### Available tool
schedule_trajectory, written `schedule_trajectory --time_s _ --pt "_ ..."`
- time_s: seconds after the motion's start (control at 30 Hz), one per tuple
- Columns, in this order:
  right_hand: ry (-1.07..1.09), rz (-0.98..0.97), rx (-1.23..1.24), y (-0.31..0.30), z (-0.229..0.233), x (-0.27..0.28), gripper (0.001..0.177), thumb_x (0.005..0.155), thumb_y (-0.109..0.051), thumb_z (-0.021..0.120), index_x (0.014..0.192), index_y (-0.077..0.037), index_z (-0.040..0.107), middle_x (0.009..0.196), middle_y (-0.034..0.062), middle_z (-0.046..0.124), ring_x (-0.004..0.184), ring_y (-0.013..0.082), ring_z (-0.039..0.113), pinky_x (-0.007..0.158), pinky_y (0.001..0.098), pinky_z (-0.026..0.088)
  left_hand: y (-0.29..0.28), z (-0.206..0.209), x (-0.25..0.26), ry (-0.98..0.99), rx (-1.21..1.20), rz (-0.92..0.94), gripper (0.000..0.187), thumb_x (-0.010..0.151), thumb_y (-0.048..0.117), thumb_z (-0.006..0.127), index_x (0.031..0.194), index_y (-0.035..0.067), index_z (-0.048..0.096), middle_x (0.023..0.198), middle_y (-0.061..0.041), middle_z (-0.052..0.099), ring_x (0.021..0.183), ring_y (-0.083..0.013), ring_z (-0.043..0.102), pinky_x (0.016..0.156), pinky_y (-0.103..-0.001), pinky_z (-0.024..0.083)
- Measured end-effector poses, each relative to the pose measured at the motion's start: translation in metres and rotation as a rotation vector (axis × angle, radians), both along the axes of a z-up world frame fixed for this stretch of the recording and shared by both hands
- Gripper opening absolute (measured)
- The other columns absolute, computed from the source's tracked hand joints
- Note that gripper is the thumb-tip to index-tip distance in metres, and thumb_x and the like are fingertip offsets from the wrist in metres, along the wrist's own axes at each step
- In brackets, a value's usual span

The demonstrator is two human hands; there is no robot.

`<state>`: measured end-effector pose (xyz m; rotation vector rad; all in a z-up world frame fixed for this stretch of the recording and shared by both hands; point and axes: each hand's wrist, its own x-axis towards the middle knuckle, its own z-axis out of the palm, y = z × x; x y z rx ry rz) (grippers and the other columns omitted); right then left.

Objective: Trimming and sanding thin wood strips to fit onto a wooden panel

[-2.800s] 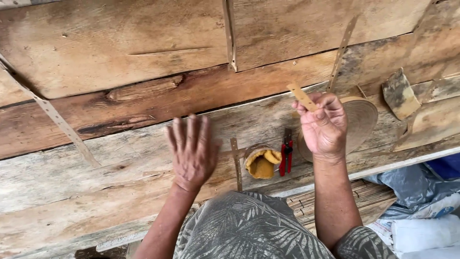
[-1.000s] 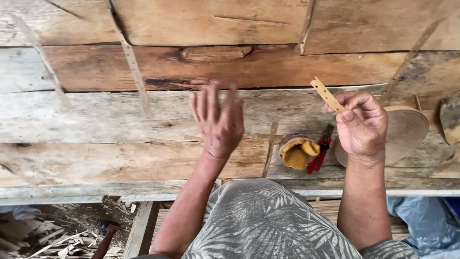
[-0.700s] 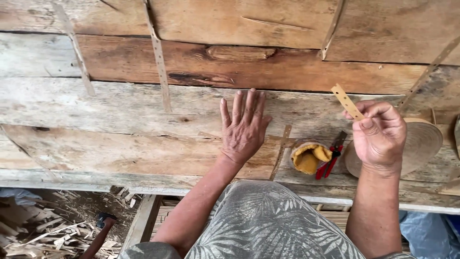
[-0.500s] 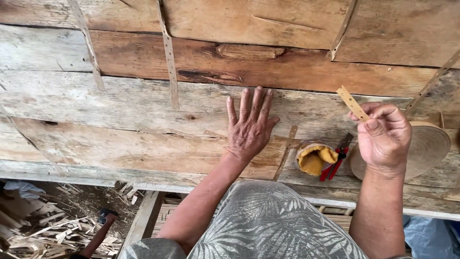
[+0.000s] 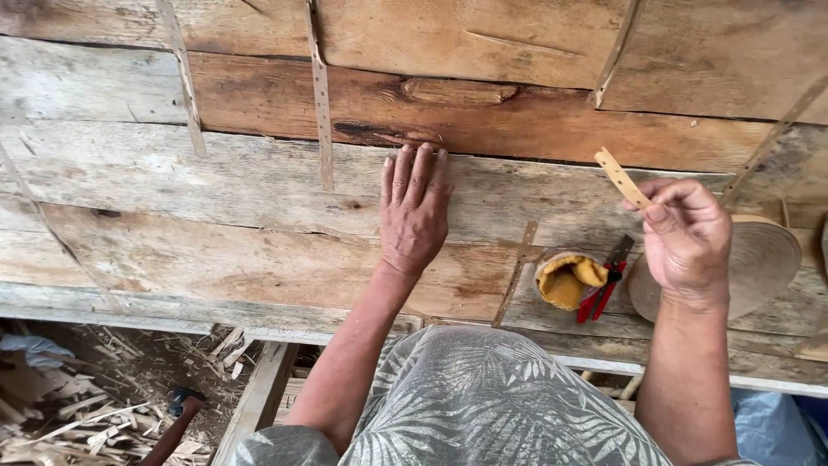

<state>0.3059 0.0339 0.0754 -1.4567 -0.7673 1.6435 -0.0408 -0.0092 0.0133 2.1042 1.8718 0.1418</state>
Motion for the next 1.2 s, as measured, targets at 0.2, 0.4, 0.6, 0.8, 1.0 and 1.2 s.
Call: schedule_trajectory --time_s 0.2,0.4,0.6,0.8,1.0,1.2 --pt "0.08 0.099 -0.001 0.015 0.002 -0.023 0.009 0.1 -0.003 0.065 0.106 -0.007 0.06 0.113 0.0117 0.067 0.099 0.0191 0.069 0.1 0.0303 0.058 0.005 0.009 0.004 -0.004 -0.065 0.015 0.056 0.112 0.048 0.047 0.161 0.02 0.039 0.167 -0.006 0.035 0.156 -0.0389 0.026 0.129 -0.059 0.021" --pt "0.014 0.111 0.016 0.02 0.0 -0.028 0.014 0.097 -0.013 0.071 0.102 -0.008 0.058 0.111 0.011 0.066 0.094 0.0195 0.067 0.096 0.0357 0.057 0.003 0.002 0.013 0.079 -0.193 -0.017 0.071 0.11 0.062 0.04 0.165 0.018 0.031 0.171 -0.006 0.024 0.158 -0.0368 0.018 0.129 -0.059 0.013" --pt "0.02 0.061 -0.069 0.018 -0.014 -0.025 0.009 0.097 -0.002 0.066 0.101 -0.003 0.058 0.116 0.0147 0.066 0.096 0.0233 0.069 0.096 0.0314 0.059 0.002 0.0 0.023 -0.005 -0.17 0.125 0.065 0.108 0.049 0.049 0.161 0.013 0.037 0.168 -0.009 0.034 0.158 -0.0402 0.019 0.128 -0.065 0.008" --pt "-0.004 0.12 -0.008 0.015 -0.02 -0.017 0.01 0.1 -0.009 0.068 0.103 -0.008 0.058 0.111 0.0125 0.066 0.098 0.0211 0.069 0.101 0.0344 0.058 0.015 0.009 0.027 0.039 -0.134 -0.117 0.054 0.111 0.053 0.059 0.16 0.041 0.038 0.167 0.007 0.031 0.155 -0.0422 0.016 0.121 -0.075 0.013" --pt "0.099 -0.04 -0.004 0.013 -0.029 0.0 0.013 0.095 -0.005 0.071 0.103 -0.006 0.06 0.108 0.0122 0.068 0.091 0.022 0.067 0.096 0.038 0.059 0.018 -0.003 0.038 -0.022 -0.002 -0.192 0.059 0.114 0.061 0.06 0.164 0.041 0.035 0.17 0.008 0.019 0.151 -0.0524 -0.003 0.114 -0.084 -0.006" --pt "0.016 -0.019 0.111 0.012 -0.042 0.013 0.013 0.098 -0.007 0.063 0.102 -0.002 0.052 0.106 0.0214 0.061 0.093 0.0241 0.064 0.084 0.0315 0.051 0.02 -0.001 0.044 -0.038 -0.062 -0.109 0.053 0.105 0.045 0.053 0.157 0.04 0.047 0.166 0.003 0.037 0.147 -0.0604 0.012 0.102 -0.09 0.002"
